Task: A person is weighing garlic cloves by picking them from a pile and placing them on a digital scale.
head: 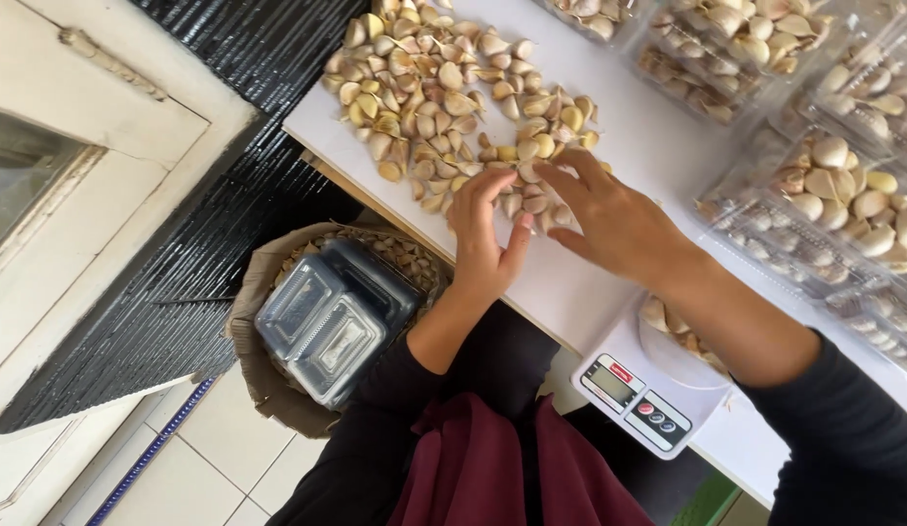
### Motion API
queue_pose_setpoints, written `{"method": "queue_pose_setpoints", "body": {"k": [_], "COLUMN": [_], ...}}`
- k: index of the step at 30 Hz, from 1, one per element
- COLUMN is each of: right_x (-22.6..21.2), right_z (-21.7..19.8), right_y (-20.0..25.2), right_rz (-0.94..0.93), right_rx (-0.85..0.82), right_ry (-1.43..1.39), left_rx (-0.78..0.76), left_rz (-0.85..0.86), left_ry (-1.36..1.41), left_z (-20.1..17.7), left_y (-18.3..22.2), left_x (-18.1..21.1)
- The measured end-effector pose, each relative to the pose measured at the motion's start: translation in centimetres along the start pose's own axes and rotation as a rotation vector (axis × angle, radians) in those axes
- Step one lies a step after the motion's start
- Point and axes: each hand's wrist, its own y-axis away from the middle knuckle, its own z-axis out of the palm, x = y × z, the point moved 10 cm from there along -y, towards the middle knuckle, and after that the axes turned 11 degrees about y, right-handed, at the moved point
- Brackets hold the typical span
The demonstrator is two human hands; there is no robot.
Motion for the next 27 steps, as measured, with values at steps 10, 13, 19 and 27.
{"method": "queue_pose_setpoints", "body": {"k": [10,13,19,27], "right_x": [2.8,2.4,0.5,2.1], "right_z": [7.8,8.6,6.9,8.2], "right_y": [-6.5,-6.6,-6.2,-7.0], "right_rz": [-0.06,-0.078,-0.15,-0.025], "right_rx": [0.019,-0.001,0.061,-0.041], "right_ry": [0.213,0.251,0.347,0.262], "left_rx": [0.047,0.067,0.097,0.182], "left_rz": [0.059,0.042,0.034,0.019], "left_ry": [0.049,0.082,0.107,0.197], "left_z": [-0.9,-1.2,-1.4,-2.2], "left_y": [0.7,0.8,1.2,1.7], "left_x": [-0.3,-0.5,-0.9,-1.4]}}
